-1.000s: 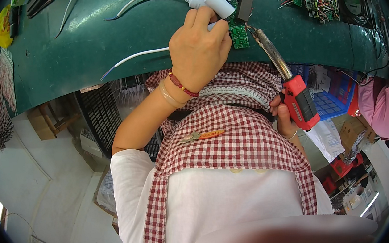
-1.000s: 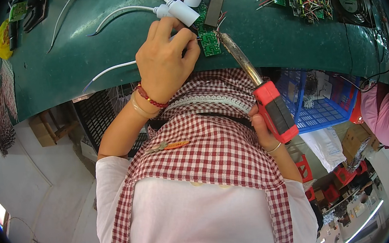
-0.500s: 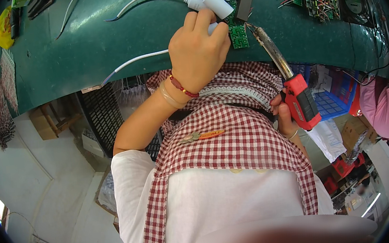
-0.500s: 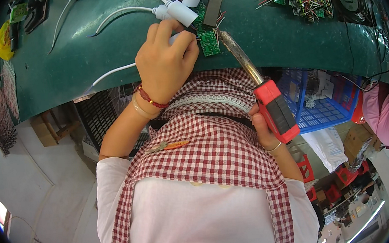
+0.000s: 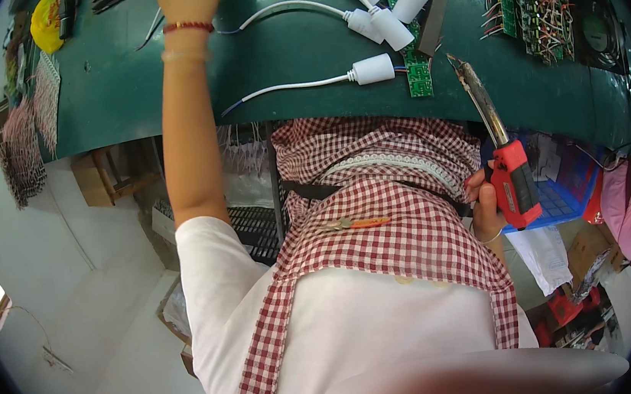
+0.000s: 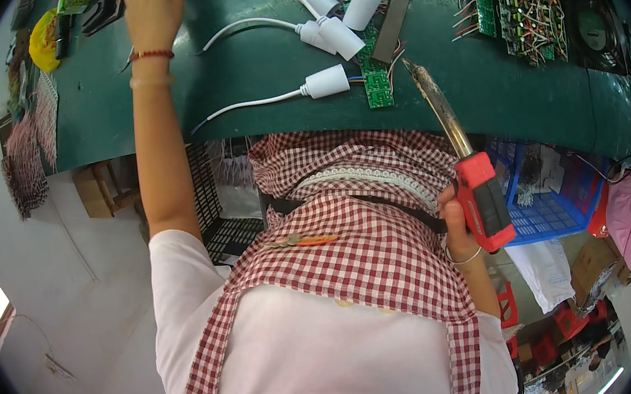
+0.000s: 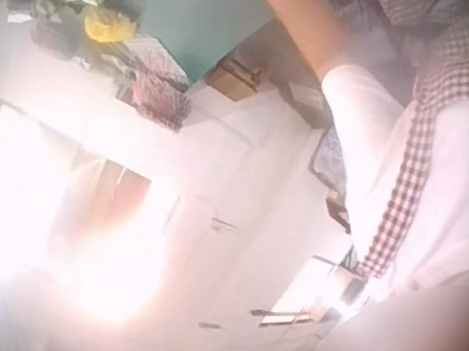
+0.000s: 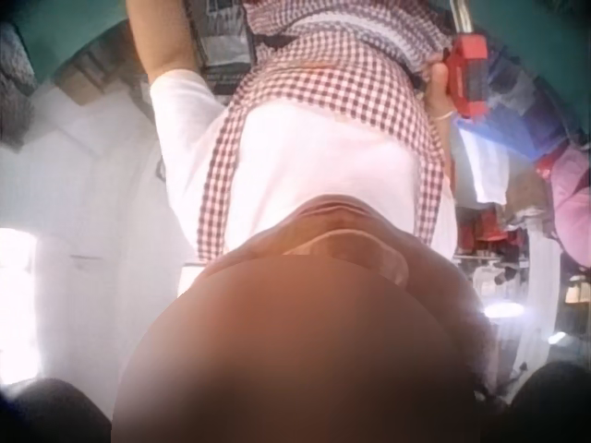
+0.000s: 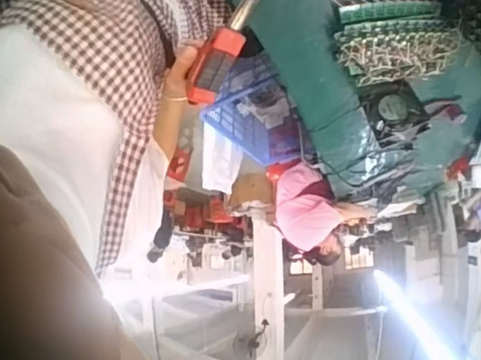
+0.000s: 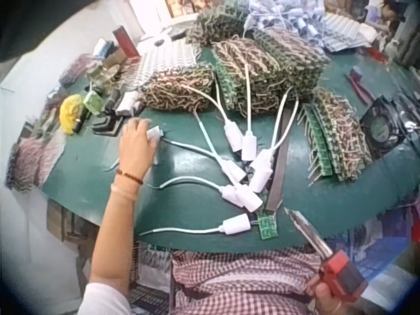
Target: The person attaches electrical components to a green circuit board using a soldering iron.
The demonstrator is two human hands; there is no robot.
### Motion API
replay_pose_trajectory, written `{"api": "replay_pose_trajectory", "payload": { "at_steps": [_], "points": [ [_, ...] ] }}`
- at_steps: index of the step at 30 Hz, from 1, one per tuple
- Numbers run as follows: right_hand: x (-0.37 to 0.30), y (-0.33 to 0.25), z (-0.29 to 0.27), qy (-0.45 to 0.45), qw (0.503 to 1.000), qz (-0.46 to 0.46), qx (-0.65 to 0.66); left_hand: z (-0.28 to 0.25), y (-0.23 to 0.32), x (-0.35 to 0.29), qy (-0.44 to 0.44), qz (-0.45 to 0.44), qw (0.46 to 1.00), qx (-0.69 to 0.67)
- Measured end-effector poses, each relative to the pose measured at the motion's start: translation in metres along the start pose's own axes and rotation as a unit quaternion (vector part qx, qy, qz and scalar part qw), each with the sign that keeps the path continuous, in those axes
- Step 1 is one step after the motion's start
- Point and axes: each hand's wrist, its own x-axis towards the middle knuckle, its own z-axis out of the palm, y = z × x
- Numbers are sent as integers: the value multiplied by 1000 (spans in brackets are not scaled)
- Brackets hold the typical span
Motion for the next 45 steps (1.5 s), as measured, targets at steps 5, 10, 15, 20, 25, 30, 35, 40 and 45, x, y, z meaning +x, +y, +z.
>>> {"api": "replay_pose_trajectory", "payload": {
  "at_steps": [5,10,15,20,25,30,35,40,45],
  "points": [
    [-3,-7,1,9,1000,3,7,17,-40,4,-67,-4,988,-136],
    [-5,-5,-2,31,999,24,34,-67,87,-38,-135,46,924,-354],
    [1,-13,0,-4,999,31,32,-77,147,-107,-176,200,909,-321],
    [-7,-13,-4,-24,998,57,23,-58,149,-133,-100,215,935,-264],
    [-18,4,-11,-58,996,64,0,-58,154,-130,-116,208,947,-217],
    [-18,-3,-11,-67,993,88,-31,-52,150,-129,-113,233,938,-232],
    [-15,-7,-7,-33,993,113,-3,-49,150,-128,-103,232,931,-261],
    [-22,5,-15,-100,986,116,-67,-47,150,-127,-92,223,922,-302],
    [-19,-2,-8,-71,989,104,-73,-45,152,-127,-89,226,922,-302]
  ]
}}
